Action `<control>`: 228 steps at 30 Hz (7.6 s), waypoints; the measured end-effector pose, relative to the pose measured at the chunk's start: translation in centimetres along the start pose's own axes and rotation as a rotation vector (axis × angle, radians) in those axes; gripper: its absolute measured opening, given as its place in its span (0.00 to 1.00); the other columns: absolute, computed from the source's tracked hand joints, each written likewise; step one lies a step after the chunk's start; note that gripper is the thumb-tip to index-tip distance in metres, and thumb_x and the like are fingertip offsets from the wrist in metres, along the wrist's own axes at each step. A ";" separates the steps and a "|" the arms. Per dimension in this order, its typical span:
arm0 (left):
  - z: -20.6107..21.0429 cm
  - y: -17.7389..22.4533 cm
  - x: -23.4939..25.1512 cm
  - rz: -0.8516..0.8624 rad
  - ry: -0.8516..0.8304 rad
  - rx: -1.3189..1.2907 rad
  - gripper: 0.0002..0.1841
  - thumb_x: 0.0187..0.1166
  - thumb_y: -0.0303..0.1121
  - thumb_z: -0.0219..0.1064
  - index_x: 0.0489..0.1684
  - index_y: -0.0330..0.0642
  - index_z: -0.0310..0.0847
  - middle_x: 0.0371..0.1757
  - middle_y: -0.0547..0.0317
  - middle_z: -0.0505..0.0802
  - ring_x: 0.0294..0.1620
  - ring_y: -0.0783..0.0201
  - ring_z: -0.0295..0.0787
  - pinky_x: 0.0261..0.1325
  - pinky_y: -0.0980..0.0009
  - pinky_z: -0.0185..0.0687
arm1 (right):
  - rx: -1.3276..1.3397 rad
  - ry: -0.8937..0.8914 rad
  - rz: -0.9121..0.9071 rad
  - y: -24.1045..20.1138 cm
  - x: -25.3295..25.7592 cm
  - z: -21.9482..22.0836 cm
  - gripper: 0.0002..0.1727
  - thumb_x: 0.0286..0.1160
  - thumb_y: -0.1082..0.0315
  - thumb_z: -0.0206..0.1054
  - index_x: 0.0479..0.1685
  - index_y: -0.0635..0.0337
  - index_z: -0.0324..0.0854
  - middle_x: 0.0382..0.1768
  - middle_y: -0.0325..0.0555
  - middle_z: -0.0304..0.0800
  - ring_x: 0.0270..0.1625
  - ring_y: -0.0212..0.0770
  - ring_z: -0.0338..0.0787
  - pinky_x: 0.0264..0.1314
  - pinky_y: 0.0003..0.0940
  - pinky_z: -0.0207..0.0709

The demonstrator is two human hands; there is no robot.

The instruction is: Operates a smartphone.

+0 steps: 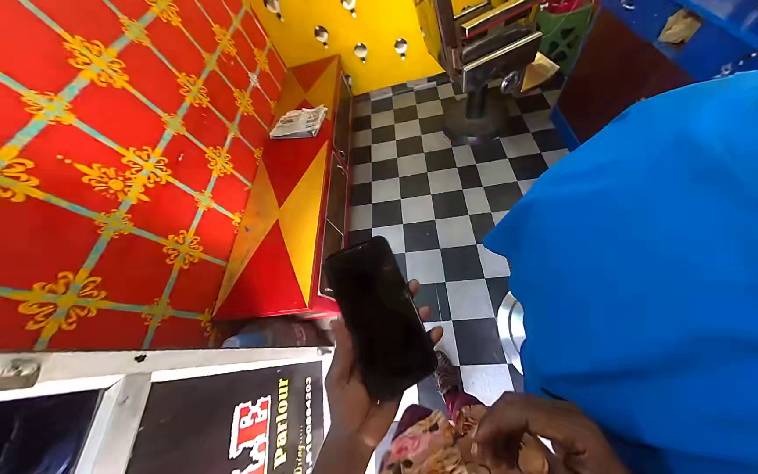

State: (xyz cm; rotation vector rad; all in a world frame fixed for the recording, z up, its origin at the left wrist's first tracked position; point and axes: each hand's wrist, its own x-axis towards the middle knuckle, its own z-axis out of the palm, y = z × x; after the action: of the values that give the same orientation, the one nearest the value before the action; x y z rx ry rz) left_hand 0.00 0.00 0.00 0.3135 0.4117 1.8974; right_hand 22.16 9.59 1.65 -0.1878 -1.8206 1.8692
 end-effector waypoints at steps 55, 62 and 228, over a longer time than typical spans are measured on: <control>-2.3 7.7 14.2 -0.709 -0.244 0.038 0.38 0.83 0.67 0.50 0.84 0.50 0.69 0.75 0.32 0.82 0.70 0.36 0.85 0.70 0.42 0.83 | -0.313 1.469 -0.377 0.3 11.6 7.7 0.14 0.84 0.62 0.63 0.63 0.48 0.83 0.57 0.39 0.90 0.56 0.39 0.92 0.59 0.37 0.89; -2.2 7.6 13.6 -0.715 -0.224 0.088 0.37 0.85 0.66 0.47 0.84 0.49 0.68 0.73 0.33 0.83 0.68 0.36 0.87 0.68 0.43 0.85 | -0.730 1.290 -0.254 2.5 11.8 9.0 0.11 0.79 0.52 0.70 0.45 0.46 0.90 0.51 0.36 0.90 0.51 0.36 0.91 0.51 0.32 0.89; -2.9 10.7 12.4 -0.639 -0.020 0.099 0.29 0.90 0.60 0.47 0.73 0.51 0.78 0.59 0.44 0.92 0.59 0.52 0.93 0.64 0.53 0.88 | -1.349 0.640 -0.140 5.4 15.6 10.2 0.38 0.72 0.19 0.46 0.70 0.28 0.82 0.88 0.36 0.64 0.94 0.45 0.50 0.94 0.66 0.37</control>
State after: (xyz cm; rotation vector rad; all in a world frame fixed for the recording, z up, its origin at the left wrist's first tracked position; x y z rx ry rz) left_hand -14.57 7.73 2.20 0.2291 0.5208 1.2514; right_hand 2.88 7.74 1.23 -0.9362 -2.1478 0.1431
